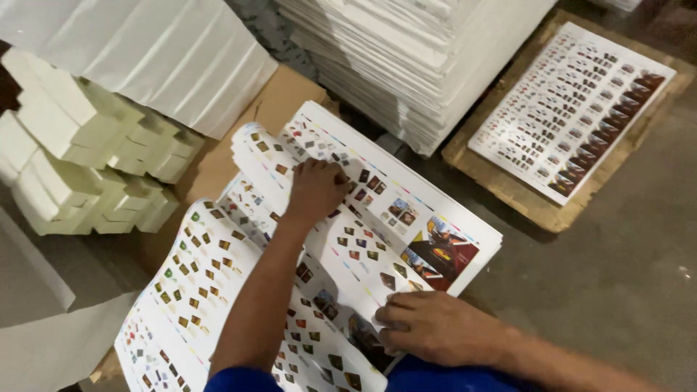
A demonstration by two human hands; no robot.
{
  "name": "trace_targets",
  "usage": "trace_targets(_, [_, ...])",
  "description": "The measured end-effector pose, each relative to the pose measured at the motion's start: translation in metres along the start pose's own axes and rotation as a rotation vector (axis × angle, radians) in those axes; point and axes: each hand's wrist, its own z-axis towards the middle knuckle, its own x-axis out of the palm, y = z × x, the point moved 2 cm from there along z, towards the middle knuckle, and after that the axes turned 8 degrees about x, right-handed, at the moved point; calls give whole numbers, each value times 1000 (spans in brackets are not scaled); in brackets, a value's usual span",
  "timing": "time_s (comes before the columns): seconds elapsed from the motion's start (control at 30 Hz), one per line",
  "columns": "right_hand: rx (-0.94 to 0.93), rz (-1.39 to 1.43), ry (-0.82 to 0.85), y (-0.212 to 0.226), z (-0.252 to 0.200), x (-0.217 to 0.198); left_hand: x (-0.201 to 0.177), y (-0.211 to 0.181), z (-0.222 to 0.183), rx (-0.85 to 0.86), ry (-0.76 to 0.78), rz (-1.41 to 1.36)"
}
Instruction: Inspecting and flipping through a large stack of printed paper sheets to check for quality or count.
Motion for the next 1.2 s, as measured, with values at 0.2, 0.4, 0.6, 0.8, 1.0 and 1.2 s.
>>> trace_targets(0.2, [732, -407, -686, -64, -53, -9, -62, -15, -29, -1, 224, -181])
trace_targets(0.4, [1170, -447, -318, -107, -98, -19, -57, -1, -47, -36, 99, -358])
trace_targets(0.6, [1223, -408, -306, -101, -86, -37, -24, 17, -53, -25, -59, -247])
trace_targets(0.8, [1282, -319, -305, -128, -95, -35, -3, 20, -45, -79, -90, -197])
trace_targets(1.0, [1233, -177, -321, -85, -63, -52, -15, 6, -51, -92, -156, -128])
trace_targets(1.2, [1078, -662, -116, -47, -28, -20, -12, 7, -46, -90, -143, -165])
